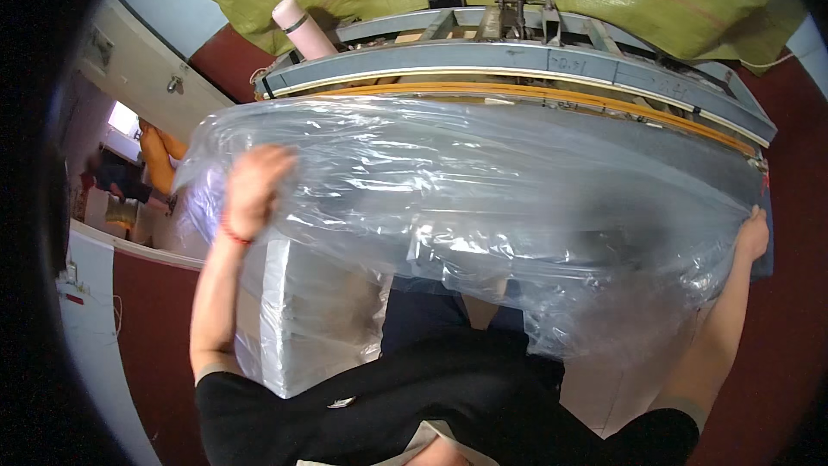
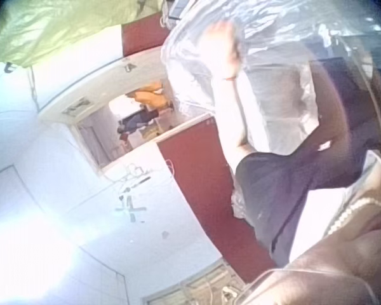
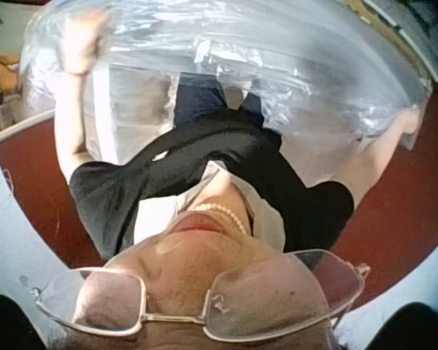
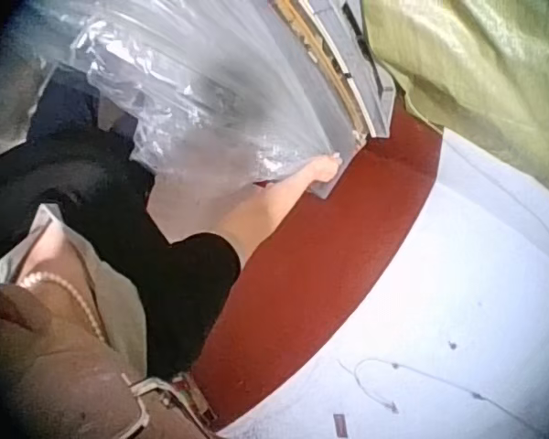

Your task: Covering a large foam or rubber product with a clear plastic protective bag.

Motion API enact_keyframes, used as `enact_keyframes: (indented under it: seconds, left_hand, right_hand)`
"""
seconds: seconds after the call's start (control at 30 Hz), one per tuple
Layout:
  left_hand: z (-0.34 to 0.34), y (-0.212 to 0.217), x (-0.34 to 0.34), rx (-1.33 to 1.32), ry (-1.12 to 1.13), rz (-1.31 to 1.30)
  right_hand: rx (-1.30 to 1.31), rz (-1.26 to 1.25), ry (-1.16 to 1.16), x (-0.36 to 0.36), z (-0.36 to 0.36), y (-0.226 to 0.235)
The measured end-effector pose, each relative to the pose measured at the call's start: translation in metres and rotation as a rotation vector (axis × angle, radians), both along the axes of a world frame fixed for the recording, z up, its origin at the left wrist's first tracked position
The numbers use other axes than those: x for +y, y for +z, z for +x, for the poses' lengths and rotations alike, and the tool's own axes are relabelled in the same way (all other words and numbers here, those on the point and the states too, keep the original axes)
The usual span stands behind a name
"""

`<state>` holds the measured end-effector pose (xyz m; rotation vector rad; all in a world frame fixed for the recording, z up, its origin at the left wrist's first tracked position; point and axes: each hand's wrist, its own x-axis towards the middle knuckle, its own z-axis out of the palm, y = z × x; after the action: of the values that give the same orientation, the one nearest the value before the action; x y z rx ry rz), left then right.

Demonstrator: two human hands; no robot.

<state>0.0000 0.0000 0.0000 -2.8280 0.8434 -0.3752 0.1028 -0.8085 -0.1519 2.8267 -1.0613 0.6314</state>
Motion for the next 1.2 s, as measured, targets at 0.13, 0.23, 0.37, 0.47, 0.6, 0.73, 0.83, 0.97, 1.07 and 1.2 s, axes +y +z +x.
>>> enact_keyframes:
  seconds: [0.13,0.23,0.37,0.47,0.6,0.73,0.83,0.97,1.07,1.2]
  left_hand:
    - [-0.002,-0.139,0.140,0.232,0.623,-0.383]
    - [-0.012,-0.153,0.164,0.051,0.785,-0.230]
    - [0.016,-0.107,0.103,0.056,0.981,-0.204]
    - [0.046,-0.096,0.036,-0.169,0.458,-0.353]
    - [0.099,-0.113,-0.023,0.038,0.224,-0.611]
    - [0.141,-0.140,-0.051,0.060,0.424,-0.754]
    - [0.126,-0.136,-0.043,-0.058,0.390,-0.757]
    - [0.127,-0.149,-0.026,-0.092,0.325,-0.753]
    - [0.149,-0.144,-0.047,-0.257,0.235,-0.696]
    - [0.149,-0.129,-0.017,-0.454,0.450,-0.722]
  right_hand:
    - [-0.021,0.028,0.035,-0.004,0.003,-0.007]
    - [-0.019,0.018,0.037,-0.001,0.003,-0.001]
    - [-0.011,0.028,-0.001,-0.005,0.000,0.002]
    - [-0.004,0.050,0.002,-0.011,0.004,-0.004]
    - [-0.100,0.116,0.062,-0.032,0.012,-0.018]
    - [-0.531,0.696,0.378,-0.138,-0.010,-0.025]
    - [-0.833,1.271,0.511,-0.088,-0.023,0.018]
    - [-0.908,1.274,0.496,-0.056,-0.034,0.052]
    - [-0.860,1.267,0.445,-0.120,-0.032,0.044]
    - [-0.500,0.509,0.298,0.027,0.040,0.051]
